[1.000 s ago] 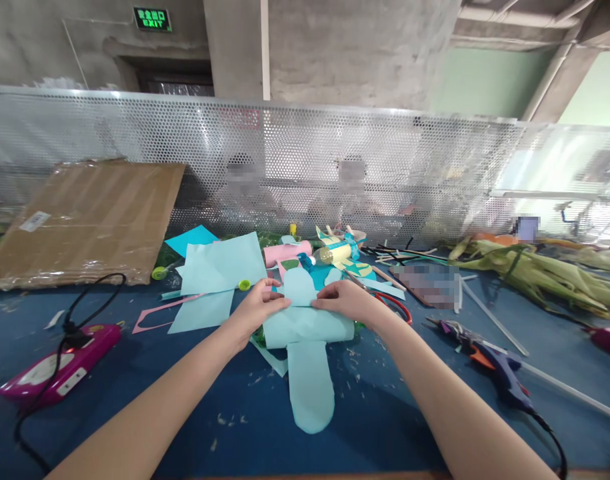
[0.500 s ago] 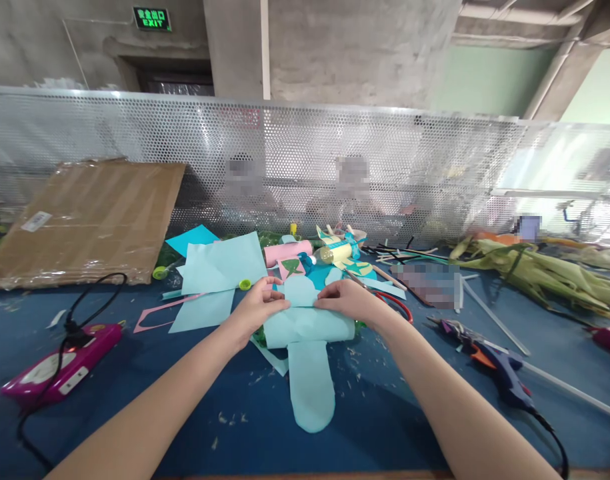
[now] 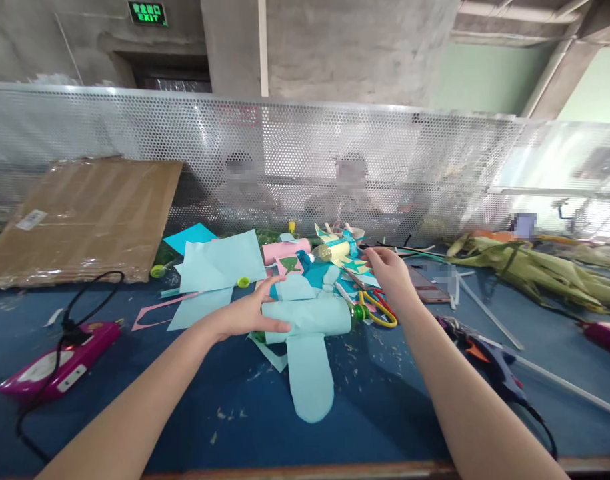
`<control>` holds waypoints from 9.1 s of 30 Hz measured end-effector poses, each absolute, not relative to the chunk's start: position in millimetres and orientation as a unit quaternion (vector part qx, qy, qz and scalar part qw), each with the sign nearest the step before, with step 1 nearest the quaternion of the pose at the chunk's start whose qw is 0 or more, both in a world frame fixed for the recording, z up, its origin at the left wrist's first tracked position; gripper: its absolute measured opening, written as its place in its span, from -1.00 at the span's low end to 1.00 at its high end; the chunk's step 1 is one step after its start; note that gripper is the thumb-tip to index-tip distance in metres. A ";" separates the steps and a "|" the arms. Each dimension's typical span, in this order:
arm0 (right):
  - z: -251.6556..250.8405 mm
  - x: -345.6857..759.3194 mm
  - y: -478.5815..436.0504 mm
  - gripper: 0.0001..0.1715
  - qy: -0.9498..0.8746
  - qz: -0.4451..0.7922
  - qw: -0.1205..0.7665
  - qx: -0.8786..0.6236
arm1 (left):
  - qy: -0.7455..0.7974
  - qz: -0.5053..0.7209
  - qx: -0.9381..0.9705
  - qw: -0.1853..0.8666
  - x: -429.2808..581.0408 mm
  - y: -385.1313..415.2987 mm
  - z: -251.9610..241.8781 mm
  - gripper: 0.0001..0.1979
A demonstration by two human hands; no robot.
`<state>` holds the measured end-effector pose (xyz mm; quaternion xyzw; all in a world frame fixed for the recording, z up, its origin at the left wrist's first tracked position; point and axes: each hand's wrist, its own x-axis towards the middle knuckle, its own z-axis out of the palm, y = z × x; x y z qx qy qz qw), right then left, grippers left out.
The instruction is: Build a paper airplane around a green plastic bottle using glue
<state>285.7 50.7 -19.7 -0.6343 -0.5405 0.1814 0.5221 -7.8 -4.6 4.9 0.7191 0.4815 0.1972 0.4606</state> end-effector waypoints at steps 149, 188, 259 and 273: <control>-25.9 301.2 -156.2 -0.56 -0.491 0.371 0.533 -0.581 | 0.412 0.580 0.400 0.578 115.9 -109.4 -55.9 -0.61; -30.1 291.9 -190.0 -0.52 -0.795 -0.131 0.252 -0.536 | 0.414 0.544 0.486 0.545 115.8 -118.7 -58.3 -0.54; -25.2 278.9 -182.3 -0.62 -0.779 -0.137 0.303 -0.531 | 0.419 0.525 0.535 0.513 115.9 -119.6 -54.5 -0.76; -19.2 277.4 -190.6 -0.65 -0.802 -0.099 0.283 -0.517 | 0.416 0.515 0.555 0.504 114.8 -120.2 -50.6 -0.75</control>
